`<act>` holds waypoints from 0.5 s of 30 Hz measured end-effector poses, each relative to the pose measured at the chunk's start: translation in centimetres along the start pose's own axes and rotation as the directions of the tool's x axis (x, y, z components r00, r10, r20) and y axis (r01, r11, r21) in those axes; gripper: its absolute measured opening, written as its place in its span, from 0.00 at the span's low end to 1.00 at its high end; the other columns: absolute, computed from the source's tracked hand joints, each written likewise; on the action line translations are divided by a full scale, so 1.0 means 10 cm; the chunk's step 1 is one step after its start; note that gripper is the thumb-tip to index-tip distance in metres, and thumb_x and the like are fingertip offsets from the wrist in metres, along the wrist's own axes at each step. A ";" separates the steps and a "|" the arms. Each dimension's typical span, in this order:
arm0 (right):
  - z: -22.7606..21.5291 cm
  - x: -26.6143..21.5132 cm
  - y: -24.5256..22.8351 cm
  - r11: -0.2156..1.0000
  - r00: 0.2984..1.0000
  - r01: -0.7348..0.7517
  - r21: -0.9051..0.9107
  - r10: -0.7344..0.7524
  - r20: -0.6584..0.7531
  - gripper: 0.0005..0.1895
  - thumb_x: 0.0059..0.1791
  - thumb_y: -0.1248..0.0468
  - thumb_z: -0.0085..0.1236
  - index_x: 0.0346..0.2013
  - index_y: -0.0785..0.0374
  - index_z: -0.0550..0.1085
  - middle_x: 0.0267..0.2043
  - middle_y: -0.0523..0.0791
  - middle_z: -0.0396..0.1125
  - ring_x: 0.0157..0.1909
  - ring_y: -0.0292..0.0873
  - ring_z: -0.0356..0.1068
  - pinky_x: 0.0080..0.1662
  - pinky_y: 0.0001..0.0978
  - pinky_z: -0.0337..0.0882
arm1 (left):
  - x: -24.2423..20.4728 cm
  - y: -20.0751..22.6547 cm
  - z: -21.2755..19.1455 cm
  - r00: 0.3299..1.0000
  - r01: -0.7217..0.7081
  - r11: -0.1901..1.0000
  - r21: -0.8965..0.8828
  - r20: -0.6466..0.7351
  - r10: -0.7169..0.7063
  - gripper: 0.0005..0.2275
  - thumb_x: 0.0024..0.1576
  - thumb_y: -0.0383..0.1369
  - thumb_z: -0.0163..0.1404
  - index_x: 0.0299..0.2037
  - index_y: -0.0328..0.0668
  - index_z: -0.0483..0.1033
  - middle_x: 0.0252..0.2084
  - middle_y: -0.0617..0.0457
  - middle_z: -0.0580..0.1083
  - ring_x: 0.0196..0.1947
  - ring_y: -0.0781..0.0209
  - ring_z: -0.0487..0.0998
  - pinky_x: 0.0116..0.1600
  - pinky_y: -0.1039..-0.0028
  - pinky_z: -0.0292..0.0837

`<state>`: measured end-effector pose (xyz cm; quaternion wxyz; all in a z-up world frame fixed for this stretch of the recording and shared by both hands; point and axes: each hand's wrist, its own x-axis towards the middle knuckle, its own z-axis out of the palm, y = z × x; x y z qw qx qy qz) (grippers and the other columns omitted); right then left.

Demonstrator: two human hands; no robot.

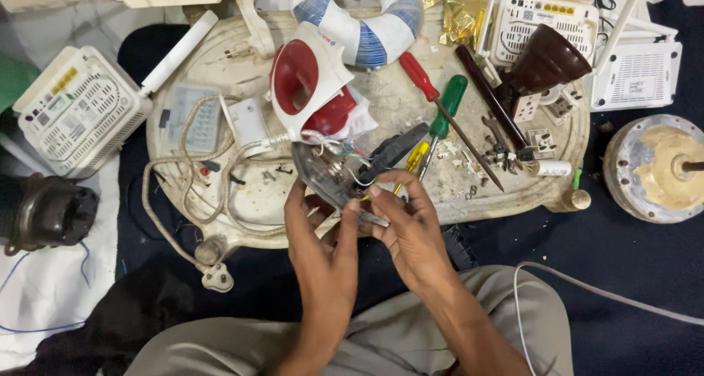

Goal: The person disassembles a red and white electric iron, removes the base plate, and uses screwdrivers to adjust internal wiring and components. They then reassemble the iron by securing the base plate with screws.

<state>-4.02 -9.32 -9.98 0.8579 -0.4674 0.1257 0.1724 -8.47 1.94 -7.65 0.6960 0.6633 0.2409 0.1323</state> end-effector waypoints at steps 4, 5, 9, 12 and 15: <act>0.09 -0.09 -0.09 0.977 0.999 0.049 -0.206 -0.048 0.008 0.15 0.52 0.71 0.55 0.54 0.64 0.73 0.46 0.43 0.72 0.49 0.37 0.72 0.48 0.35 0.76 | 0.06 0.08 -0.10 0.997 -0.070 0.983 0.167 -0.010 0.073 0.26 0.61 0.31 0.55 0.70 0.36 0.63 0.48 0.42 0.72 0.43 0.59 0.76 0.44 0.71 0.75; 0.11 -0.11 -0.12 0.951 0.998 0.057 -0.304 -0.064 -0.015 0.16 0.52 0.72 0.55 0.55 0.64 0.74 0.47 0.42 0.72 0.49 0.36 0.73 0.48 0.34 0.77 | 0.08 0.11 -0.12 0.983 -0.179 0.952 0.249 0.000 0.185 0.24 0.61 0.31 0.54 0.67 0.33 0.66 0.50 0.43 0.71 0.44 0.59 0.76 0.44 0.72 0.74; 0.21 -0.21 -0.22 0.709 0.922 0.369 -0.601 -0.360 0.142 0.22 0.51 0.70 0.57 0.61 0.60 0.72 0.48 0.44 0.74 0.51 0.37 0.75 0.47 0.30 0.79 | 0.22 0.21 -0.21 0.993 -0.116 0.979 0.166 0.053 0.109 0.21 0.62 0.32 0.52 0.64 0.34 0.69 0.49 0.46 0.73 0.42 0.63 0.79 0.44 0.75 0.75; 0.24 -0.29 -0.30 0.206 0.777 0.481 -0.852 -0.550 0.305 0.22 0.50 0.68 0.64 0.59 0.58 0.75 0.49 0.45 0.73 0.49 0.41 0.75 0.46 0.30 0.76 | 0.28 0.31 -0.29 0.990 -0.135 0.969 0.208 0.065 0.124 0.20 0.63 0.32 0.51 0.65 0.35 0.71 0.47 0.46 0.75 0.42 0.64 0.79 0.45 0.75 0.75; 0.27 -0.30 -0.37 -0.077 0.659 0.499 -0.863 -0.613 0.436 0.24 0.47 0.65 0.70 0.58 0.53 0.77 0.50 0.48 0.69 0.52 0.48 0.70 0.53 0.37 0.71 | 0.35 0.41 -0.35 0.995 -0.096 0.964 0.247 0.054 0.086 0.19 0.62 0.32 0.51 0.63 0.37 0.73 0.46 0.46 0.77 0.40 0.66 0.80 0.45 0.76 0.76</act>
